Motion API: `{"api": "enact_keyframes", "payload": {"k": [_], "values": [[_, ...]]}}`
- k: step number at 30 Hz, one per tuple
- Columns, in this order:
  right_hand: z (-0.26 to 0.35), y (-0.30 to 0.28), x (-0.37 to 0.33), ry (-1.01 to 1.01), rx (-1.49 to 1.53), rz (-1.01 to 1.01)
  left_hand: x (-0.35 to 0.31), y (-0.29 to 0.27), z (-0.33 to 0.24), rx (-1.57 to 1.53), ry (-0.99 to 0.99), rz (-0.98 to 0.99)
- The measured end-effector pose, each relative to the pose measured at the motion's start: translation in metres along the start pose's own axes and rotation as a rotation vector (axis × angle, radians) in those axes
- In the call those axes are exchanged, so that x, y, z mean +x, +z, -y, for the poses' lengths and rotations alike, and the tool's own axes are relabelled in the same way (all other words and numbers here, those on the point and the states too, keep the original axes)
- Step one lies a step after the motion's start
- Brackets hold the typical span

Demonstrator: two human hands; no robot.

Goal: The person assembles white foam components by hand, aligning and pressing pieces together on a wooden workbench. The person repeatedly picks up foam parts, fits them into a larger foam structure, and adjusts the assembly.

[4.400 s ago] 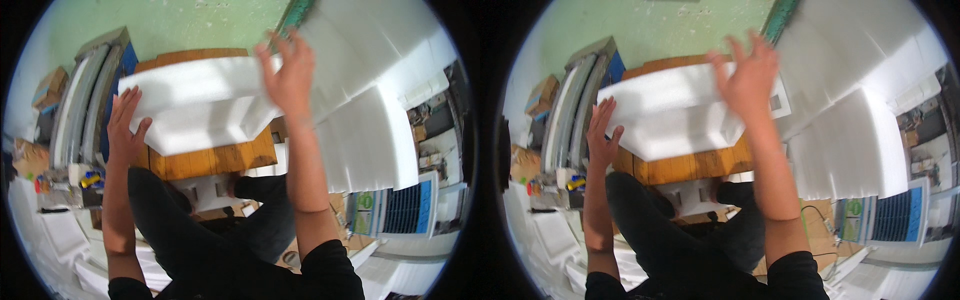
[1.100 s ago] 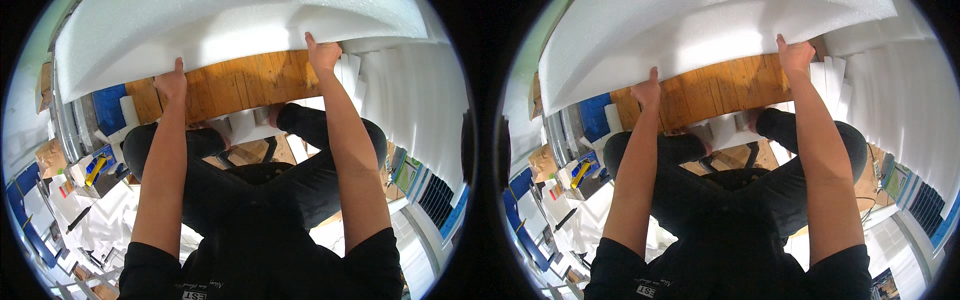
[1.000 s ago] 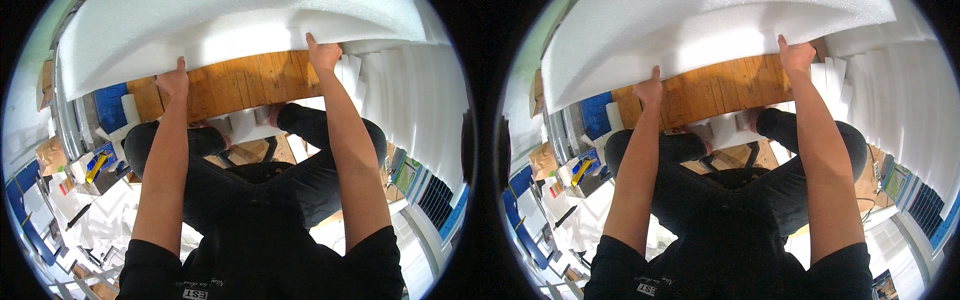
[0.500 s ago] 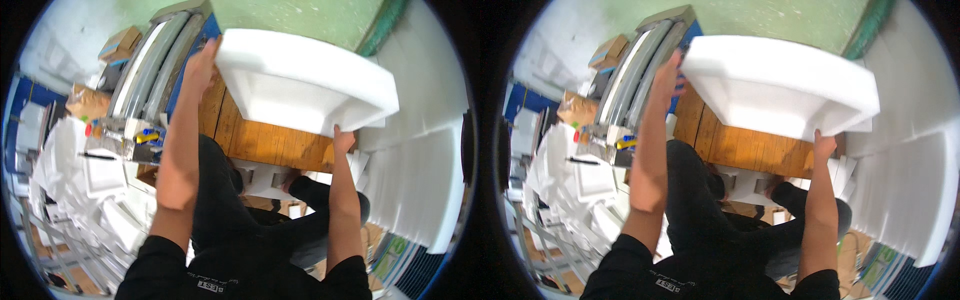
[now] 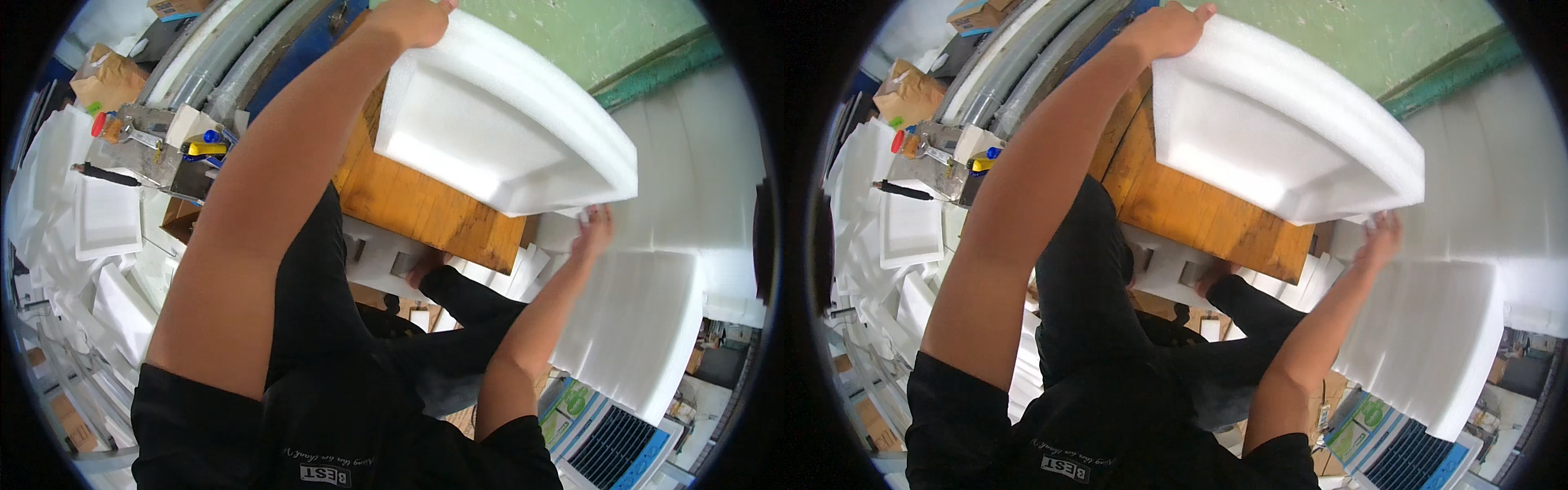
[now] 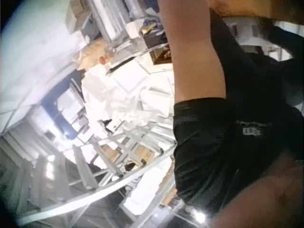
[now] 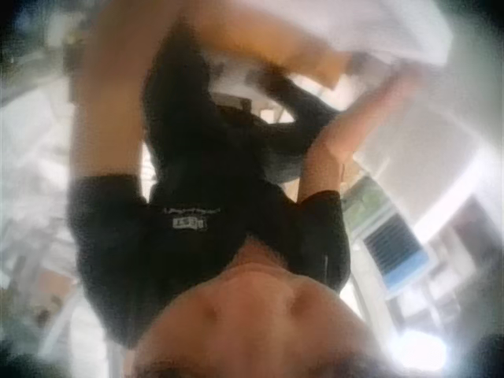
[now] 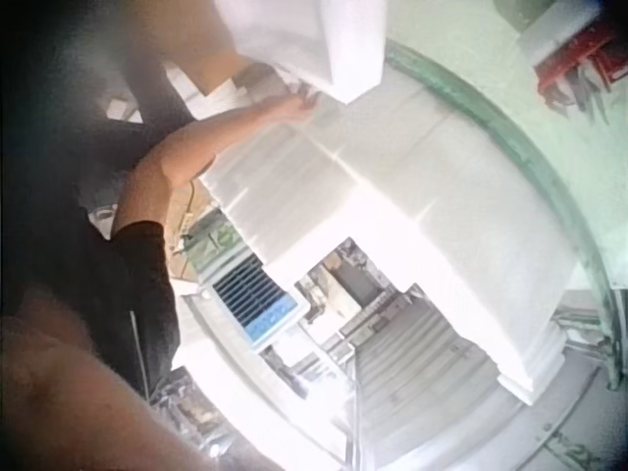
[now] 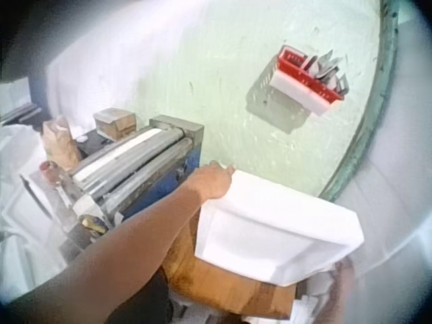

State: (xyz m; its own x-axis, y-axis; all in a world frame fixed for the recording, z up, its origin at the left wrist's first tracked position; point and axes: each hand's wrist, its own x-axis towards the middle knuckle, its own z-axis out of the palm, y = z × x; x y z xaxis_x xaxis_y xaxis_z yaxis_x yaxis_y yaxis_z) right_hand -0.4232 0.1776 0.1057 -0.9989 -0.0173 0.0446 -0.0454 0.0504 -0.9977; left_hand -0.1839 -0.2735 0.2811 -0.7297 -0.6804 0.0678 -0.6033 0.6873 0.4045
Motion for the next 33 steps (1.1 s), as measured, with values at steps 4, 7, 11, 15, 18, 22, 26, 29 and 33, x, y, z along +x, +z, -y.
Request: {"api": "enact_keyframes", "payload": {"k": [4, 7, 11, 15, 18, 22, 26, 29, 33], "values": [[0.173, 0.024, -0.01, -0.087, -0.126, 0.052, 0.02, 0.016, 0.009, 0.187, 0.097, 0.015], [0.232, 0.074, 0.0, 0.008, -0.581, 0.267, 0.033, 0.031, 0.038, 0.295, 0.217, -0.098], [0.2, 0.1, 0.062, -0.134, -0.933, 0.26, 0.029, 0.012, 0.026, 0.218, 0.025, -0.149], [0.188, 0.092, 0.041, -0.067, -0.914, 0.287, 0.01, 0.008, 0.007, 0.027, 0.012, -0.061], [0.187, 0.096, 0.035, -0.09, -0.948, 0.241, 0.01, 0.007, 0.008, 0.06, 0.016, -0.054], [0.171, 0.096, 0.062, -0.267, -1.1, 0.233, 0.008, 0.014, 0.011, -0.01, -0.073, -0.148], [0.169, 0.09, 0.062, -0.25, -1.116, 0.257, 0.004, 0.023, 0.016, -0.142, -0.04, -0.106], [0.178, 0.086, 0.047, -0.3, -1.076, 0.225, -0.007, -0.003, -0.004, -0.159, -0.036, -0.056], [0.207, 0.089, 0.016, -0.371, -0.954, 0.072, 0.012, -0.004, 0.0, -0.217, -0.11, -0.012]]}}
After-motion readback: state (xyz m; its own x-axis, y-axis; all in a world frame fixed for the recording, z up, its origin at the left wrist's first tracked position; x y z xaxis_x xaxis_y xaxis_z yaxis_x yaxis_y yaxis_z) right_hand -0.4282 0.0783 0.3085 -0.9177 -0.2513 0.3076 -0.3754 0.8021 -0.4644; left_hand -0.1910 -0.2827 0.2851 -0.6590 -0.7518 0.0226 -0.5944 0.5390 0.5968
